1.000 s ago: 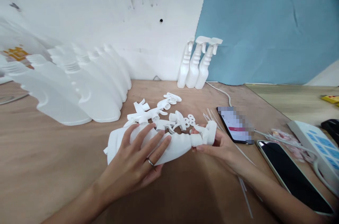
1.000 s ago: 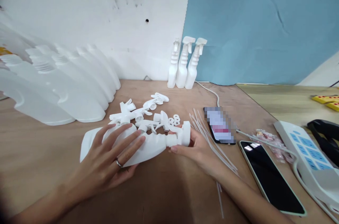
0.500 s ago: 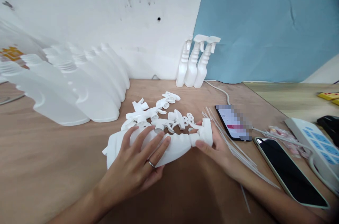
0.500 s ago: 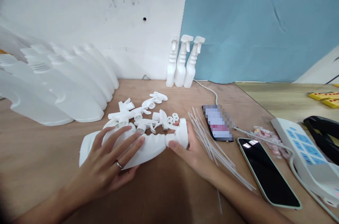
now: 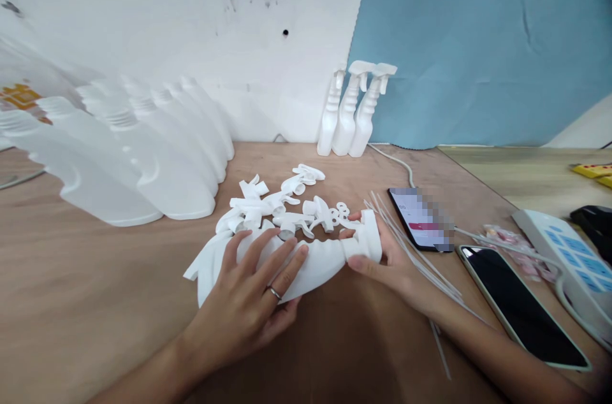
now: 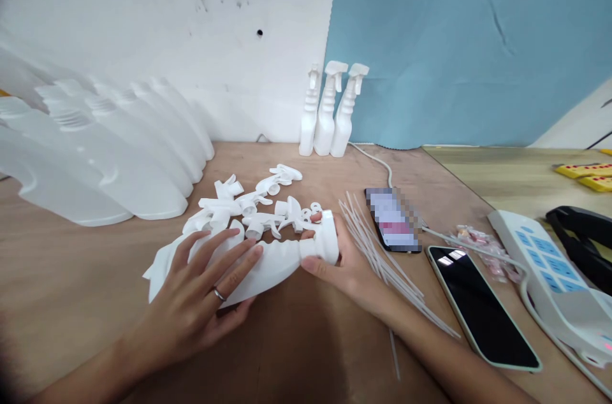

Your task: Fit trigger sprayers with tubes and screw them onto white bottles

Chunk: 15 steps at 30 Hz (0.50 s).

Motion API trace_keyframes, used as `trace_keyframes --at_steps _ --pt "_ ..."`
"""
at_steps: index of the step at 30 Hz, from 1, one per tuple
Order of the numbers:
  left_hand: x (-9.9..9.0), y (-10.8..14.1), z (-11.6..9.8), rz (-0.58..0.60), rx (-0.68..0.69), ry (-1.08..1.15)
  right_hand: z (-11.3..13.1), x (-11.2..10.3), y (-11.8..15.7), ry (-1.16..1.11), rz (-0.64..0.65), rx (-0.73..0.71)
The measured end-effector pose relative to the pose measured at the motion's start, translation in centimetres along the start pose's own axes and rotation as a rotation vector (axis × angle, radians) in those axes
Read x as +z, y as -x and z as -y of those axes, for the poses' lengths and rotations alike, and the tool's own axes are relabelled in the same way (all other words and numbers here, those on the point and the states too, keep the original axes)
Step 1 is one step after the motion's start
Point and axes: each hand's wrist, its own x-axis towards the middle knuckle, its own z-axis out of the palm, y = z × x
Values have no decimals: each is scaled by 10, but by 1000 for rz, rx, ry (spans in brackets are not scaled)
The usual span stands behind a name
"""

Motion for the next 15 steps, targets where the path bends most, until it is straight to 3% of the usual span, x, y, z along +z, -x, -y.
trace_keyframes --at_steps 9,15 --pt "0 3 -1 18 -17 30 -14 -6 -7 -64 -1 162" --pt "-2 2 -9 50 -28 62 -9 -7 -1 -17 -86 188"
